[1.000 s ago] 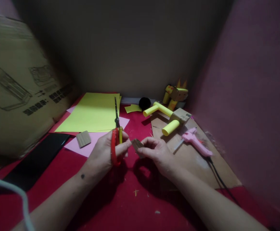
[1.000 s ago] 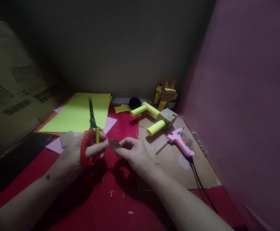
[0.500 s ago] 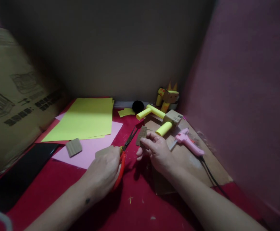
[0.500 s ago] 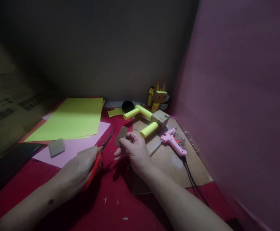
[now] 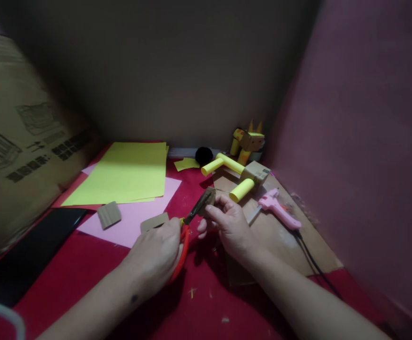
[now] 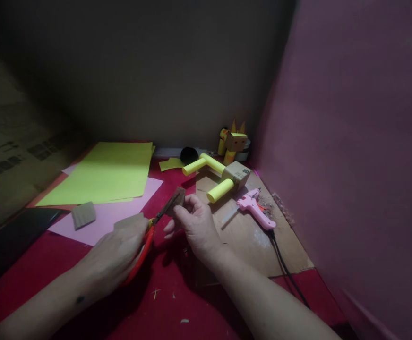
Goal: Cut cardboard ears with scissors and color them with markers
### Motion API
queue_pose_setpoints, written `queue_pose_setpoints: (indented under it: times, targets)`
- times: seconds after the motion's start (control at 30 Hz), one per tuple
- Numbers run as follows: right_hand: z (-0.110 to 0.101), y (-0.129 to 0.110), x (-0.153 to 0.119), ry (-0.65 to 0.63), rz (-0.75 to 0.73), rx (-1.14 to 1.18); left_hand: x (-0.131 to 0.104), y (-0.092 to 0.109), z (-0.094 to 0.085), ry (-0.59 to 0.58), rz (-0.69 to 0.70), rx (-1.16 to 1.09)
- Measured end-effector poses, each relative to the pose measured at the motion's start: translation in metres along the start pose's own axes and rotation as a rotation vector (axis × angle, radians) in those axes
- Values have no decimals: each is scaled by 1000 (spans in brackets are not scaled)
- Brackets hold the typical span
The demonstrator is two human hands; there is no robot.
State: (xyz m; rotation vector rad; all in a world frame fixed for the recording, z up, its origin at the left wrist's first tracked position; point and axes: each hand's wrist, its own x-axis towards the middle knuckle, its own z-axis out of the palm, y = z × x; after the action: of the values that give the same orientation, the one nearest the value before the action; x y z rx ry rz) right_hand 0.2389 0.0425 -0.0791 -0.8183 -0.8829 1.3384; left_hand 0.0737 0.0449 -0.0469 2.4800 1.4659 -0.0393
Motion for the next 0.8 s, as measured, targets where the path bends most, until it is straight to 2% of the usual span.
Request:
queue_pose_setpoints:
  times: [0.27,0.6,0.8]
  targets:
    - [-3,2,1,-52,-18,22,-1,-1,0,-8,12,22]
    - [-3,2,1,-56,-17,34,3,-2,2,-38,-34,55]
    - [-1,2,2,-63,-10,58,4,-5,6,-2,-30,21]
